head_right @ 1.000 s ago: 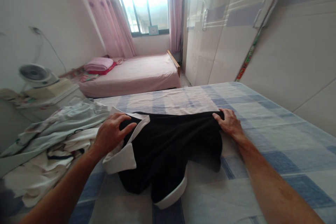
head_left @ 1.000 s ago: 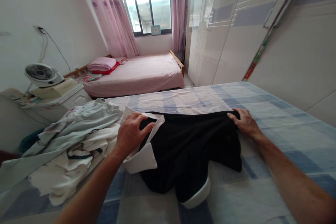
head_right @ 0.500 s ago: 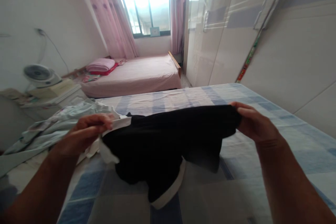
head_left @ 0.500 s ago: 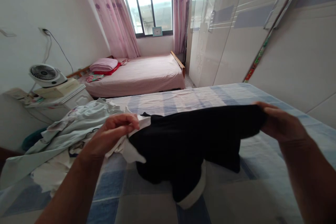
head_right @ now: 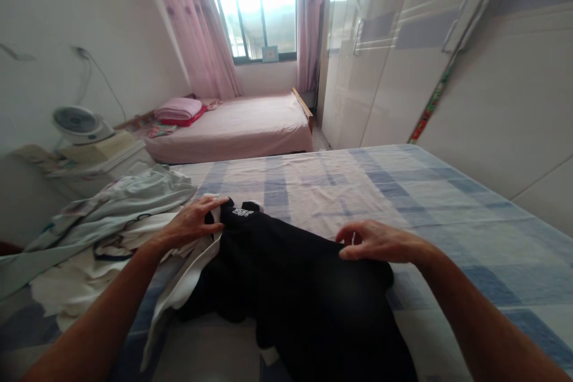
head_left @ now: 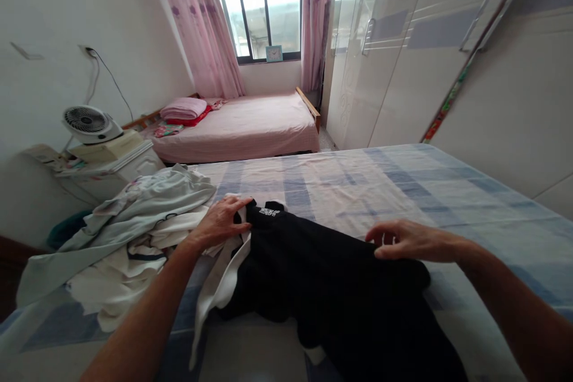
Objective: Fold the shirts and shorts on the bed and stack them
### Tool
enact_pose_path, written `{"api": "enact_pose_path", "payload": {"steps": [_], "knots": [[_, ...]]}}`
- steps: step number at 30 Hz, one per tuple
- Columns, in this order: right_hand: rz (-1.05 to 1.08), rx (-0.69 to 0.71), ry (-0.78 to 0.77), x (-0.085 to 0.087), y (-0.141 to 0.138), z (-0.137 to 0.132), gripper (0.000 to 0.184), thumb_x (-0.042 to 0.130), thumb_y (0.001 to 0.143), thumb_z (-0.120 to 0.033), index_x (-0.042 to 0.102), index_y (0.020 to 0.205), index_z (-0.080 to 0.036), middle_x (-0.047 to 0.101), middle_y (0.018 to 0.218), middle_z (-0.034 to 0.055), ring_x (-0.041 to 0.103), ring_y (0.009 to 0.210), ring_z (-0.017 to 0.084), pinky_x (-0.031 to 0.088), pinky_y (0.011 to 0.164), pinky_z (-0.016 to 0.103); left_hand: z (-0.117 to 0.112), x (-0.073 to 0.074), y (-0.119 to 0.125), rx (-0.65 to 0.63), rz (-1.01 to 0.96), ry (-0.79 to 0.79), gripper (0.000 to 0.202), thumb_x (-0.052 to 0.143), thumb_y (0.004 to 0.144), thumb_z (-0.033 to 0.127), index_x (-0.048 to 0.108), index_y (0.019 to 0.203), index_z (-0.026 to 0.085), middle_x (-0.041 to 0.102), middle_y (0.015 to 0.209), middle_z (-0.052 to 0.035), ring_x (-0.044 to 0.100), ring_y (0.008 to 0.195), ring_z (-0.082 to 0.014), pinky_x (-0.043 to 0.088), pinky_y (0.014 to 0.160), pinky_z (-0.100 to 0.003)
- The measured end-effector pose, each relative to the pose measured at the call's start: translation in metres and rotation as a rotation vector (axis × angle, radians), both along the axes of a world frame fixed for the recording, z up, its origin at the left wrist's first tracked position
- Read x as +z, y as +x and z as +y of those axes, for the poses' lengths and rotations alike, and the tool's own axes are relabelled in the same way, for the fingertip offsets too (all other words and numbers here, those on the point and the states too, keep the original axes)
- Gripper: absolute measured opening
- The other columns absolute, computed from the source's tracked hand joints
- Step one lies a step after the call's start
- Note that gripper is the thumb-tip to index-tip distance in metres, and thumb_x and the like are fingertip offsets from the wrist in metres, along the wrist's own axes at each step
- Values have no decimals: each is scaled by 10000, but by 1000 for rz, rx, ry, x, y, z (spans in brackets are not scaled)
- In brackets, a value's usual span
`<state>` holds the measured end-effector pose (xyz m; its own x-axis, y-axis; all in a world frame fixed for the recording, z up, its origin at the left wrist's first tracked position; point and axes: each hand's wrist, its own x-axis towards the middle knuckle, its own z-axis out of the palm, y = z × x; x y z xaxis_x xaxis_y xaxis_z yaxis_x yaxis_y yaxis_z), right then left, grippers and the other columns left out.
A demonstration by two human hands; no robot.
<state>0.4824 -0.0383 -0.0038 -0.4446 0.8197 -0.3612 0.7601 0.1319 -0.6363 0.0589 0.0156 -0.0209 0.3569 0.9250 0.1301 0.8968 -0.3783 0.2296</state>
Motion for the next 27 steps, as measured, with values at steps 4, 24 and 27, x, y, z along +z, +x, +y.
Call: {"api": "enact_pose_path", "payload": {"steps": [4,24,27], "knots": [[-85,17,143,3,-7,-17,184,522,791,-341,606,690,-213,595,657,-7,514,587,133,400,546,253,-2,14,0,-12,23,55,281,502,749,258,677,952,175,655,876,-69,581,888,-232,438,845,-348],[-166,-597,1054,6,6,100,414,503,795,-292,549,1189,-175,576,1168,126,532,1088,290,428,923,455,36,39,46,36,-263,333,331,536,811,251,613,1113,139,577,1186,-130,511,1150,-263,372,1031,-428],[-143,-536,934,-30,12,93,392,485,793,-325,584,1135,-163,590,1160,132,540,1096,295,436,928,450,-15,33,49,-224,-293,58,310,530,855,374,641,1086,198,575,1214,-97,545,1122,-223,418,995,-371]]}}
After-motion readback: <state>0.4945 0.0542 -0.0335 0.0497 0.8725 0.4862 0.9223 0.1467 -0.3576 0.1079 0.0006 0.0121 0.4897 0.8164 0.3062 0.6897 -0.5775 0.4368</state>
